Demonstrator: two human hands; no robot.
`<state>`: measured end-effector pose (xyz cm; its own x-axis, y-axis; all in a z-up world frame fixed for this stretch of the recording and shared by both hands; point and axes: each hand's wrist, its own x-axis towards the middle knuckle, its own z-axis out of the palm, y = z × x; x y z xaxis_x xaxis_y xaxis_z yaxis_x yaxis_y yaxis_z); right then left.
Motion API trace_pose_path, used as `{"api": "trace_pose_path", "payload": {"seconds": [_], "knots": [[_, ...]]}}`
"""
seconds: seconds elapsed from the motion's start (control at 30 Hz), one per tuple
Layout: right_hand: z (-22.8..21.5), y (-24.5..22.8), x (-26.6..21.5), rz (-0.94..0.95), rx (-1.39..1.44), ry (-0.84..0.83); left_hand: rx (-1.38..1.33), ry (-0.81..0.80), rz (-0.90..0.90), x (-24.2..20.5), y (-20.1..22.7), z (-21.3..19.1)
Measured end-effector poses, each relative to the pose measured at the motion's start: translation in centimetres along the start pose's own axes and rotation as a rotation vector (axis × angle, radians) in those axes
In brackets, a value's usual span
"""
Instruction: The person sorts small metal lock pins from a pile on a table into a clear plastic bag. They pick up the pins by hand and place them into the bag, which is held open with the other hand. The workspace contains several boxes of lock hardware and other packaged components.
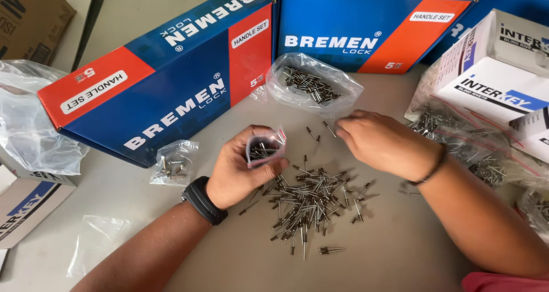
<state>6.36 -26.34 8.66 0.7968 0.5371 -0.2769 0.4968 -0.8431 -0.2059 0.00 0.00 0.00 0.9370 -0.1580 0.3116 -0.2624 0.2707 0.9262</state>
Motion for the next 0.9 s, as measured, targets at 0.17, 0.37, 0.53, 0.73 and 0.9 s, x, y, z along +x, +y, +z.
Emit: {"api": "trace_pose_path", "payload": {"seconds": [0.17,0.37,0.53,0.73,0.9], "knots": [[3.0,-0.2,2.0,-0.074,-0.125,0.266,-0.014,0.054,-0.058,0.0,0.2,0.1],[2.0,-3.6,1.3,-0.130,-0.056,0.154,-0.057,0.043,-0.080,-0.4,-0.3,0.4],[2.1,-3.6,0.9,-0.176,-0.135,0.122,-0.068,0.052,-0.097,-0.4,-0.3,0.4],[1.4,-4.0,0.2,-0.180,-0.120,0.076,-0.040,0.041,-0.110,-0.6,-0.3,0.4],[-1.7,-5.8,-0.3,-0.074,0.243,-0.004,-0.062,0.036,-0.123,-0.6,-0.7,0.2]]}}
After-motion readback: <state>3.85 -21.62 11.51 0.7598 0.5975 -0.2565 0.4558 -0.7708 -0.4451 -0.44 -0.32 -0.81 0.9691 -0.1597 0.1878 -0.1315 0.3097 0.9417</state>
